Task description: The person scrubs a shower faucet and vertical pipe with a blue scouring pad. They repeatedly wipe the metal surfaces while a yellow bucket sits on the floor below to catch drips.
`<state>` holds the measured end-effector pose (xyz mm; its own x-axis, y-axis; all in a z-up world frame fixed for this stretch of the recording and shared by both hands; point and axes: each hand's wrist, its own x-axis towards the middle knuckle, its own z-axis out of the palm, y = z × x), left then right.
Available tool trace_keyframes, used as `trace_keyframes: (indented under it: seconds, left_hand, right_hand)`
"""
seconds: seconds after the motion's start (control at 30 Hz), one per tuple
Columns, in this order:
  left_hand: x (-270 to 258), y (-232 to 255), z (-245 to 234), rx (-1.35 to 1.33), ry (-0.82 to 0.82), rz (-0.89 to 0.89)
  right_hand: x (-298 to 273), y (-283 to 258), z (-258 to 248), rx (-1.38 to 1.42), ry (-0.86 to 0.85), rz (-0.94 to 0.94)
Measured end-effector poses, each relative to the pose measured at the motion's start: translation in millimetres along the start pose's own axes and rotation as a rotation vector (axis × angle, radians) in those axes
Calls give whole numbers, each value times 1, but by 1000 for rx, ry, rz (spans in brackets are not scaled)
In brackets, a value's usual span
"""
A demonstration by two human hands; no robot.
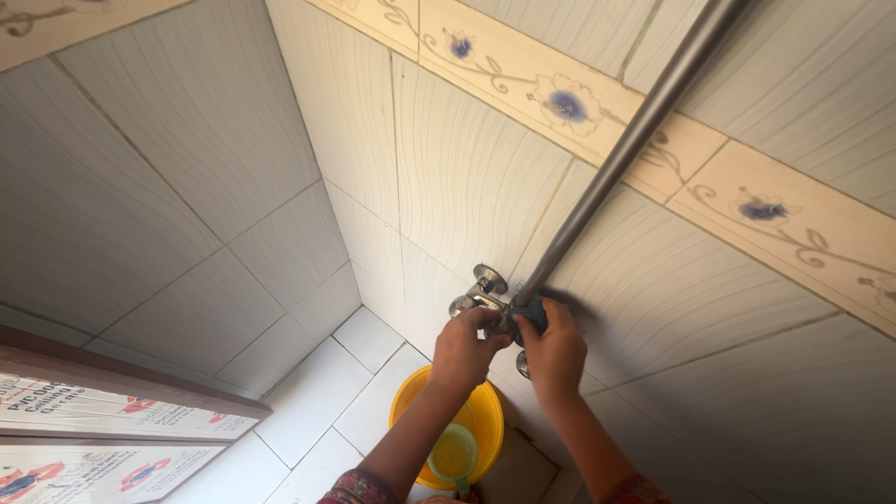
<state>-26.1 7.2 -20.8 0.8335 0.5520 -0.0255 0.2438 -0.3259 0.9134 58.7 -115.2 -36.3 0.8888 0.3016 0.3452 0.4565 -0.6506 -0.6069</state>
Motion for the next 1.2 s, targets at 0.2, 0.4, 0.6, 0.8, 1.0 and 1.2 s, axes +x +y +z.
trace_keyframes:
  seconds: [0.2, 0.4, 0.6, 0.8, 1.0, 1.2]
  left_hand:
    - [0, -11, 8, 73, 11, 27]
    - [-13, -33, 21, -123, 124, 90]
    - [-47, -45, 12, -741, -283, -405]
    - [-66, -32, -5, -863, -385, -582]
    - [-26, -37, -38, -342, 151, -266]
    - [7, -12, -12, 95, 130, 385]
  right_hand:
    - [20, 39, -6, 252, -266, 76]
    - [19, 68, -35, 527, -386, 96]
    - [-41, 81, -57, 1198, -493, 615]
    - [-60, 62, -27, 1072, -587, 634]
    - [-46, 31, -26, 470, -370, 124]
    - [-32, -2, -9, 362, -297, 4]
